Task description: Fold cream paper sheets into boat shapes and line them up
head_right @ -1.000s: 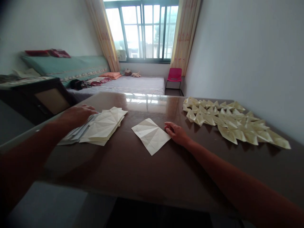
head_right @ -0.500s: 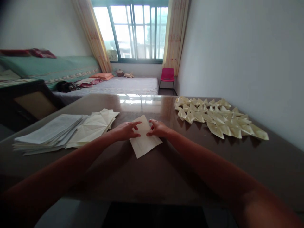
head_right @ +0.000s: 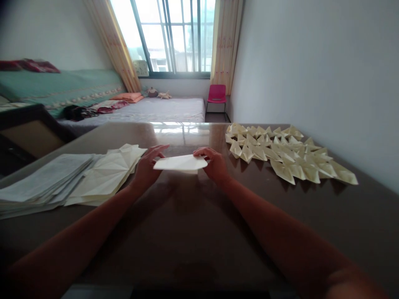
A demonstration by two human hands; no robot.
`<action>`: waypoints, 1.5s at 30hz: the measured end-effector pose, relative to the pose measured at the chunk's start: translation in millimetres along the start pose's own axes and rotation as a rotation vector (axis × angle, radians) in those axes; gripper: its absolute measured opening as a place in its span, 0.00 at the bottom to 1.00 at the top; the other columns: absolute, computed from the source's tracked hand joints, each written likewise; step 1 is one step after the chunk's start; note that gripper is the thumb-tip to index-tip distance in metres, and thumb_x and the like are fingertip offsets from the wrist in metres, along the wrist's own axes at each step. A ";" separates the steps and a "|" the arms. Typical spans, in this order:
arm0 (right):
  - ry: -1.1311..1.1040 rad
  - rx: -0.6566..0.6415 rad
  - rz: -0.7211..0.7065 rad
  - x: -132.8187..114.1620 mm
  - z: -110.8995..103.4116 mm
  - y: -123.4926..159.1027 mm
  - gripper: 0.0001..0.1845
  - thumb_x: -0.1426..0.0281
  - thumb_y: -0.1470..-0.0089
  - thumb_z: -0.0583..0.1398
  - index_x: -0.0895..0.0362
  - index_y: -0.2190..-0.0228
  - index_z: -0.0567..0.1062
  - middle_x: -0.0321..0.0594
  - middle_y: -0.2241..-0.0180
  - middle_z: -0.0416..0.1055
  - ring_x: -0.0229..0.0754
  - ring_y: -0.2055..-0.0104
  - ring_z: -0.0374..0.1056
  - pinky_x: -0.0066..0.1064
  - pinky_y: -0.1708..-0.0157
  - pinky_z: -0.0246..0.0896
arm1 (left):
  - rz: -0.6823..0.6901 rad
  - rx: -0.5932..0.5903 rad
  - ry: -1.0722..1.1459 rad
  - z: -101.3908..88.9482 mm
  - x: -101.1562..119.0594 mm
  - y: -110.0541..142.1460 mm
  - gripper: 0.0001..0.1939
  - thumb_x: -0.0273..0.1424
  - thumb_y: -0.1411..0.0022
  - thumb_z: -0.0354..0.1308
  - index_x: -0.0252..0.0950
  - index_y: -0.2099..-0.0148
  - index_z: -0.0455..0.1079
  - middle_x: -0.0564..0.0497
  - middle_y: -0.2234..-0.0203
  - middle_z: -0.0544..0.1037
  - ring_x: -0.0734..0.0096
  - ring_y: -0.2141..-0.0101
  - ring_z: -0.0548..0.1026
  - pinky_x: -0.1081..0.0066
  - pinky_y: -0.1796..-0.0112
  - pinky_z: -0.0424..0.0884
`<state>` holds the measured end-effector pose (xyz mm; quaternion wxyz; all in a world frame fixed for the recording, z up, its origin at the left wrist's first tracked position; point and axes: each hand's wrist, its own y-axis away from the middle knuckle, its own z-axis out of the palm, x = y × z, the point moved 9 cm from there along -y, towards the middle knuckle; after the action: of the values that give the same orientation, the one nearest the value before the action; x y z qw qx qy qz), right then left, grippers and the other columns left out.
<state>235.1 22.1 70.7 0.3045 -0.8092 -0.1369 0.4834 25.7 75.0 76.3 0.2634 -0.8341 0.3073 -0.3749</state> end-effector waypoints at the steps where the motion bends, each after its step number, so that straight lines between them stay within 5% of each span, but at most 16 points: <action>1: 0.007 -0.011 -0.081 -8.8 -0.4 0.4 0.06 0.69 0.50 0.61 0.56 0.67 0.75 0.42 0.60 0.75 0.43 0.58 0.70 0.31 0.60 0.65 | 0.048 0.005 -0.032 -2.8 5.3 0.3 0.16 0.30 0.43 0.59 0.43 0.51 0.73 0.50 0.52 0.74 0.70 0.62 0.71 0.69 0.62 0.72; 4: 0.064 -0.168 -0.169 -10.8 10.4 4.2 0.06 0.74 0.50 0.59 0.56 0.69 0.76 0.42 0.61 0.75 0.42 0.58 0.70 0.33 0.56 0.63 | 0.174 -0.106 -0.089 4.6 13.6 5.6 0.10 0.29 0.42 0.58 0.42 0.59 0.77 0.50 0.55 0.76 0.65 0.56 0.69 0.64 0.54 0.69; 8: 0.182 -0.538 -0.120 14.7 35.4 17.5 0.10 0.76 0.50 0.56 0.57 0.69 0.78 0.40 0.66 0.75 0.38 0.65 0.69 0.28 0.63 0.61 | 0.287 -0.535 -0.037 38.4 15.2 26.8 0.16 0.27 0.45 0.58 0.42 0.53 0.76 0.50 0.56 0.77 0.64 0.56 0.70 0.66 0.54 0.68; 11: 0.171 -0.689 0.013 33.0 40.0 24.6 0.09 0.69 0.48 0.58 0.58 0.69 0.78 0.36 0.73 0.73 0.35 0.72 0.65 0.25 0.70 0.57 | 0.263 -0.715 -0.018 48.4 11.8 39.0 0.17 0.29 0.47 0.59 0.42 0.53 0.75 0.50 0.56 0.77 0.63 0.55 0.71 0.67 0.54 0.68; 15: 0.108 -0.666 0.222 49.3 39.2 24.7 0.20 0.57 0.44 0.55 0.60 0.76 0.72 0.32 0.81 0.66 0.32 0.79 0.58 0.24 0.78 0.50 | -0.050 -0.633 0.023 47.6 -14.7 32.4 0.15 0.40 0.41 0.54 0.37 0.57 0.75 0.48 0.62 0.79 0.62 0.61 0.75 0.67 0.57 0.70; 18: 0.230 -0.469 0.293 58.1 33.7 17.3 0.16 0.59 0.44 0.55 0.59 0.75 0.70 0.32 0.81 0.66 0.33 0.78 0.60 0.25 0.76 0.51 | -0.250 -0.491 0.024 46.4 -35.6 26.7 0.23 0.40 0.41 0.55 0.33 0.46 0.67 0.49 0.66 0.79 0.63 0.66 0.76 0.67 0.62 0.71; 21: 0.407 -0.319 0.342 63.9 30.8 14.0 0.12 0.65 0.49 0.60 0.58 0.63 0.71 0.34 0.75 0.73 0.36 0.74 0.66 0.26 0.72 0.55 | -0.292 -0.394 -0.035 45.9 -44.2 23.5 0.34 0.35 0.41 0.56 0.31 0.35 0.51 0.49 0.66 0.77 0.68 0.71 0.75 0.67 0.63 0.71; 25: 0.531 -0.303 0.375 66.4 35.3 14.5 0.28 0.66 0.51 0.62 0.56 0.48 0.65 0.34 0.72 0.76 0.38 0.70 0.70 0.26 0.72 0.55 | -0.126 -0.301 -0.176 39.5 -29.9 21.1 0.34 0.30 0.42 0.56 0.35 0.35 0.52 0.42 0.49 0.69 0.70 0.66 0.74 0.65 0.57 0.71; 28: 0.618 -0.341 0.350 63.7 38.8 14.7 0.22 0.66 0.50 0.60 0.52 0.52 0.70 0.33 0.73 0.75 0.38 0.71 0.70 0.26 0.74 0.53 | 0.152 -0.284 -0.278 38.5 4.6 25.6 0.20 0.28 0.37 0.51 0.39 0.43 0.65 0.44 0.46 0.67 0.63 0.53 0.69 0.61 0.51 0.69; 32: 0.647 -0.380 0.275 55.3 42.8 15.5 0.12 0.65 0.47 0.58 0.50 0.60 0.75 0.34 0.73 0.73 0.37 0.73 0.67 0.27 0.74 0.53 | 0.391 -0.467 -0.306 56.4 36.3 42.6 0.15 0.33 0.33 0.47 0.41 0.48 0.70 0.49 0.52 0.75 0.62 0.53 0.68 0.62 0.51 0.69; 36: 0.632 -0.351 0.039 29.1 43.5 14.3 0.13 0.63 0.42 0.56 0.51 0.60 0.78 0.40 0.61 0.71 0.39 0.64 0.67 0.30 0.64 0.59 | 0.427 -0.500 -0.388 61.1 35.8 44.9 0.14 0.35 0.33 0.49 0.41 0.50 0.72 0.50 0.55 0.77 0.64 0.57 0.70 0.64 0.54 0.70; 40: 0.604 -0.600 -0.265 4.6 62.2 27.3 0.17 0.57 0.41 0.55 0.48 0.54 0.76 0.41 0.52 0.71 0.47 0.50 0.62 0.38 0.53 0.57 | 0.423 -0.512 -0.440 60.9 27.4 41.6 0.14 0.37 0.33 0.49 0.42 0.51 0.73 0.51 0.55 0.77 0.63 0.57 0.71 0.65 0.56 0.71; 45: 0.731 -0.621 -0.196 17.0 51.8 23.3 0.22 0.53 0.42 0.55 0.53 0.54 0.75 0.44 0.50 0.71 0.52 0.50 0.63 0.43 0.53 0.57 | 0.424 -0.539 -0.493 62.4 27.7 40.4 0.12 0.31 0.35 0.52 0.39 0.51 0.71 0.48 0.57 0.78 0.63 0.58 0.72 0.67 0.61 0.72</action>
<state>197.0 31.5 26.2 0.1210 -0.9619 -0.2340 0.0731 76.8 41.1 25.9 0.1725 -0.8561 0.4871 -0.0079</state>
